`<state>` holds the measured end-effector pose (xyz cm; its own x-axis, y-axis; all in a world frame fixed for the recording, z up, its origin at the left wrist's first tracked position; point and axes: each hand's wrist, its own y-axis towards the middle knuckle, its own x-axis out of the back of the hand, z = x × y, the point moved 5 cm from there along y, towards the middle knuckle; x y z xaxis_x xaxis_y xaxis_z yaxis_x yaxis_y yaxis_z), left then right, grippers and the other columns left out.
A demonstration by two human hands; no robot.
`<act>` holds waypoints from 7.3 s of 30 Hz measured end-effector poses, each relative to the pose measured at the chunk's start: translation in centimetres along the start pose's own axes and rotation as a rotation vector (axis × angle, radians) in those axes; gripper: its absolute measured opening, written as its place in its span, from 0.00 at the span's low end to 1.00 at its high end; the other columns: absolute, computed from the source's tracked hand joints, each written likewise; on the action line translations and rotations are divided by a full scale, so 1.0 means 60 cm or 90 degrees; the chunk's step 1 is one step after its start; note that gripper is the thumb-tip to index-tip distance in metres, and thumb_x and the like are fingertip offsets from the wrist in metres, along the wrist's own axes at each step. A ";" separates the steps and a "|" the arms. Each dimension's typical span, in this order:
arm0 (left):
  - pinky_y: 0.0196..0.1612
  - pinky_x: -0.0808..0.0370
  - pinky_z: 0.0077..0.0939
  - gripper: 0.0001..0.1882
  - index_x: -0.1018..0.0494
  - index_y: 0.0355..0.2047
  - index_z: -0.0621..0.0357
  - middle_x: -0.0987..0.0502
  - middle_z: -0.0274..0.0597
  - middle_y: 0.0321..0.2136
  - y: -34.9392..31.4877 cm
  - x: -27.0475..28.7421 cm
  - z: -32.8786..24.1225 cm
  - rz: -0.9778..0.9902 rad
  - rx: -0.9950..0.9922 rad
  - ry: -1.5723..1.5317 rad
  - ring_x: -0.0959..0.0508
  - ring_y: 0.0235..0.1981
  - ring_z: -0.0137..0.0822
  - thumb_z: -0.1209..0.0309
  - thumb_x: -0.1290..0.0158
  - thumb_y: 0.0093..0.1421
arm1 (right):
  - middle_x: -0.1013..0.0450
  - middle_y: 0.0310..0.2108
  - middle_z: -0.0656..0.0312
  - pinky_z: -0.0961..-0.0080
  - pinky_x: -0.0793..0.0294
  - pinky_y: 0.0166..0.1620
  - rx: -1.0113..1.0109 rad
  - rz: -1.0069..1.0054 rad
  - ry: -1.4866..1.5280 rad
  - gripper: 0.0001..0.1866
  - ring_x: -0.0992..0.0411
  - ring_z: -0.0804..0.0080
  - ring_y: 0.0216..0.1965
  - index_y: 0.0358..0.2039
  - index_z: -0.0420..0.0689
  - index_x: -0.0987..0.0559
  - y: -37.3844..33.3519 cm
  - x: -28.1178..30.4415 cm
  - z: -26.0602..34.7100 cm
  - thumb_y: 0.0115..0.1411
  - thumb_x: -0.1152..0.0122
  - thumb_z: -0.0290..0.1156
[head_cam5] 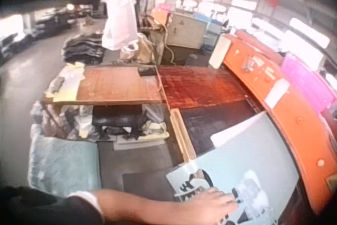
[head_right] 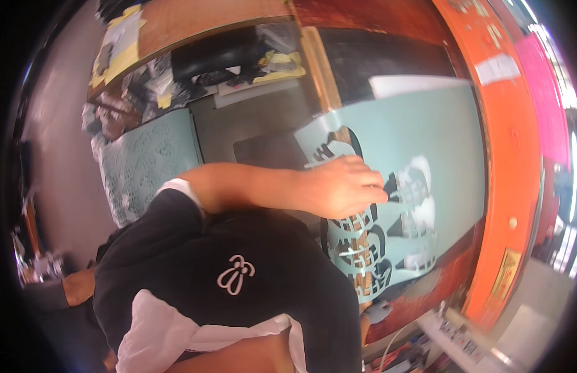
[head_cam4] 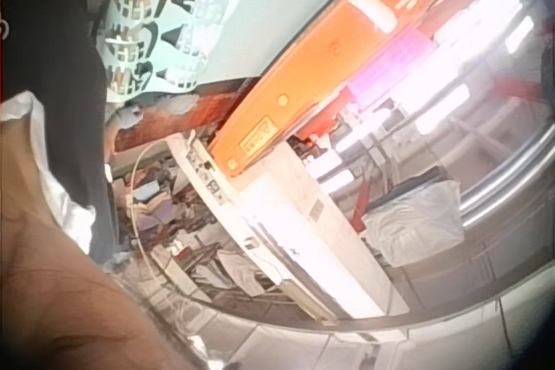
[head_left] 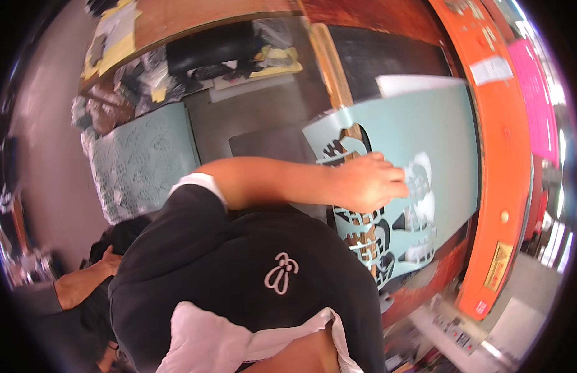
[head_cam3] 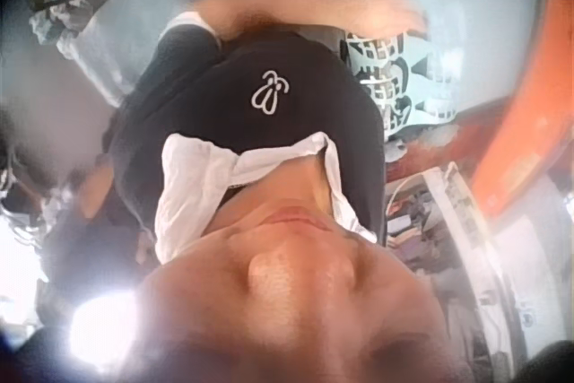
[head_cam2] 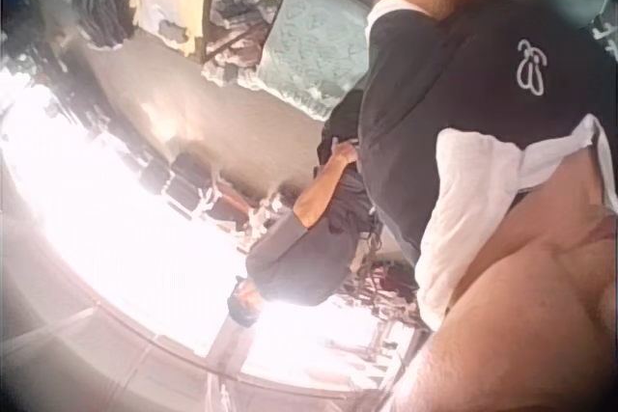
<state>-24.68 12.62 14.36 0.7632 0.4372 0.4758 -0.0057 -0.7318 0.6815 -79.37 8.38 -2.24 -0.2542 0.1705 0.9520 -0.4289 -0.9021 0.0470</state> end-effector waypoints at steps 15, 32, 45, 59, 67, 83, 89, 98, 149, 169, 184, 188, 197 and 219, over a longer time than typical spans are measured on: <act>0.27 0.31 0.32 0.06 0.31 0.28 0.55 0.33 0.38 0.24 0.145 0.120 -0.324 0.161 -0.457 -0.153 0.28 0.25 0.38 0.75 0.50 0.46 | 0.29 0.26 0.51 0.64 0.34 0.32 -0.011 -0.067 0.165 0.09 0.30 0.54 0.29 0.29 0.43 0.27 -0.019 0.012 0.015 0.54 0.49 0.36; 0.29 0.30 0.32 0.06 0.30 0.28 0.57 0.31 0.41 0.25 0.159 0.050 -0.374 0.227 -0.556 -0.212 0.27 0.26 0.40 0.77 0.50 0.46 | 0.33 0.17 0.55 0.67 0.35 0.28 -0.003 -0.131 0.158 0.09 0.34 0.63 0.21 0.21 0.40 0.31 -0.021 0.021 0.019 0.53 0.49 0.33; 0.31 0.28 0.33 0.07 0.28 0.29 0.59 0.29 0.43 0.26 0.137 0.035 -0.414 0.247 -0.570 -0.216 0.26 0.27 0.42 0.79 0.50 0.47 | 0.34 0.17 0.57 0.70 0.36 0.27 0.036 -0.148 0.264 0.08 0.35 0.68 0.20 0.21 0.40 0.30 -0.025 0.022 0.015 0.51 0.49 0.31; 0.32 0.27 0.33 0.07 0.27 0.29 0.60 0.27 0.45 0.27 0.132 0.043 -0.444 0.269 -0.606 -0.225 0.25 0.28 0.44 0.81 0.49 0.47 | 0.35 0.16 0.59 0.72 0.37 0.25 0.052 -0.172 0.322 0.07 0.36 0.71 0.18 0.21 0.42 0.28 -0.026 0.008 -0.003 0.50 0.48 0.32; 0.33 0.27 0.34 0.08 0.26 0.29 0.61 0.26 0.46 0.27 0.168 0.094 -0.389 0.273 -0.618 -0.266 0.25 0.29 0.46 0.82 0.49 0.48 | 0.34 0.17 0.60 0.72 0.35 0.27 0.001 -0.109 0.243 0.08 0.35 0.72 0.21 0.25 0.38 0.27 -0.025 0.017 0.007 0.51 0.47 0.30; 0.56 0.39 0.41 0.30 0.39 0.53 0.62 0.36 0.56 0.52 0.157 -0.142 0.409 0.340 0.171 0.178 0.38 0.55 0.52 0.63 0.45 0.53 | 0.27 0.39 0.47 0.63 0.30 0.44 0.036 0.052 0.152 0.29 0.28 0.51 0.41 0.46 0.39 0.29 0.076 -0.030 0.394 0.52 0.43 0.50; 0.48 0.32 0.31 0.30 0.39 0.52 0.66 0.34 0.55 0.46 0.100 -0.126 0.471 0.178 0.410 -0.157 0.32 0.48 0.42 0.67 0.42 0.51 | 0.29 0.42 0.48 0.63 0.31 0.47 -0.056 0.003 -0.026 0.31 0.30 0.54 0.46 0.42 0.43 0.25 0.133 -0.034 0.441 0.44 0.40 0.55; 0.44 0.31 0.28 0.18 0.33 0.47 0.63 0.25 0.41 0.38 0.169 -0.151 0.479 0.289 0.718 -0.465 0.26 0.39 0.35 0.68 0.48 0.59 | 0.29 0.21 0.63 0.77 0.33 0.29 0.002 -0.030 0.748 0.10 0.33 0.78 0.24 0.25 0.40 0.25 0.190 0.013 0.495 0.51 0.42 0.35; 0.60 0.57 0.60 0.33 0.42 0.58 0.53 0.48 0.47 0.62 0.109 -0.517 0.041 0.684 -0.405 -0.030 0.51 0.63 0.52 0.55 0.48 0.55 | 0.32 0.44 0.52 0.62 0.35 0.46 -0.125 -0.294 -0.006 0.22 0.34 0.54 0.45 0.41 0.42 0.29 -0.239 0.024 0.141 0.51 0.40 0.43; 0.57 0.46 0.52 0.24 0.34 0.48 0.59 0.35 0.49 0.53 0.081 -0.567 0.043 0.405 -0.394 0.133 0.38 0.56 0.51 0.67 0.48 0.50 | 0.32 0.34 0.59 0.63 0.36 0.43 0.231 -0.326 0.237 0.17 0.34 0.60 0.41 0.30 0.44 0.28 -0.098 0.058 0.036 0.42 0.37 0.39; 0.52 0.38 0.44 0.18 0.34 0.46 0.68 0.32 0.57 0.46 0.101 -0.589 0.005 0.385 -0.454 0.032 0.32 0.47 0.54 0.70 0.52 0.56 | 0.32 0.28 0.61 0.63 0.37 0.43 0.210 -0.316 0.270 0.12 0.33 0.61 0.36 0.20 0.45 0.27 -0.072 -0.006 0.019 0.42 0.39 0.40; 0.52 0.38 0.42 0.25 0.35 0.47 0.67 0.32 0.55 0.43 0.065 -0.613 -0.105 0.544 -0.380 -0.140 0.33 0.46 0.53 0.70 0.44 0.49 | 0.32 0.28 0.60 0.65 0.37 0.43 0.247 -0.380 0.255 0.14 0.34 0.60 0.36 0.23 0.44 0.27 -0.085 -0.006 0.019 0.42 0.40 0.41; 0.52 0.39 0.42 0.30 0.37 0.46 0.67 0.34 0.56 0.41 -0.048 -0.713 -0.189 0.536 -0.407 -0.058 0.35 0.46 0.55 0.74 0.43 0.41 | 0.29 0.40 0.50 0.61 0.30 0.44 -0.313 -0.024 0.351 0.23 0.30 0.52 0.42 0.41 0.41 0.27 -0.363 -0.153 -0.212 0.47 0.40 0.41; 0.51 0.37 0.42 0.32 0.37 0.49 0.62 0.33 0.56 0.41 0.063 -0.852 -0.092 0.566 -0.485 -0.085 0.33 0.45 0.54 0.80 0.45 0.39 | 0.40 0.56 0.49 0.65 0.36 0.55 -1.409 -0.630 0.274 0.33 0.39 0.51 0.56 0.55 0.46 0.35 -1.266 -0.080 -0.394 0.50 0.45 0.46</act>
<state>-67.28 -9.60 -4.28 0.3574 -0.1609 0.9200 -0.9199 -0.2310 0.3170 -66.09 85.44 -17.55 0.5224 0.3809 0.7629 -0.2805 0.9217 -0.2681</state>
